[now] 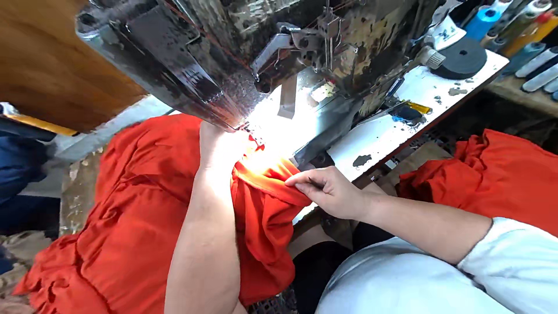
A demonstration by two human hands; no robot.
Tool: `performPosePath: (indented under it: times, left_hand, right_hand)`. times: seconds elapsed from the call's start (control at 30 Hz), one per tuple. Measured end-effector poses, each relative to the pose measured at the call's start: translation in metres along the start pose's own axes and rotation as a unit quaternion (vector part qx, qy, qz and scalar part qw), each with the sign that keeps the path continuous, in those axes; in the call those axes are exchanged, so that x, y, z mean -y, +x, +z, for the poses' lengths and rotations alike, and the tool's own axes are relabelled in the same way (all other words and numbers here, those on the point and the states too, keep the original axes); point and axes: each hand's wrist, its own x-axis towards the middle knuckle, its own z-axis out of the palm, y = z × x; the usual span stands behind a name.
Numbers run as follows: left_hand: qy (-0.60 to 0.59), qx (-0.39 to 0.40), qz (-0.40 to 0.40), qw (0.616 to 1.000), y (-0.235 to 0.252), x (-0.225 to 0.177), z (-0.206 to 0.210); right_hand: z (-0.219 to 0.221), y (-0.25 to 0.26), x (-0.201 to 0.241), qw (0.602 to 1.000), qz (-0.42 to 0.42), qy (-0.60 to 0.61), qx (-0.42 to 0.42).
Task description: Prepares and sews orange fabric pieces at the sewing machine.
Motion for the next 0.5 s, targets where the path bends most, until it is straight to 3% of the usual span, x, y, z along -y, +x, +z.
performPosePath:
  times: [0.07, 0.13, 0.2, 0.33, 0.5]
  left_hand:
    - [0.015, 0.049, -0.055, 0.997, -0.001, -0.008, -0.013]
    - [0.036, 0.145, -0.119, 0.981, 0.002, -0.024, -0.031]
    - [0.045, 0.173, -0.135, 0.974, 0.006, -0.032, -0.037]
    - [-0.021, 0.113, -0.104, 0.988, 0.006, -0.051, -0.041]
    - [-0.006, 0.087, -0.003, 0.996, 0.012, -0.036, -0.038]
  right_hand:
    - [0.001, -0.002, -0.001, 1.0, -0.01, -0.005, 0.006]
    - [0.002, -0.006, 0.0, 1.0, -0.017, -0.005, 0.009]
    - [0.002, -0.005, 0.002, 1.0, -0.022, -0.007, 0.01]
    - [0.001, -0.006, 0.001, 1.0, -0.021, -0.009, 0.013]
    - [0.007, 0.01, -0.009, 1.0, 0.009, -0.01, 0.004]
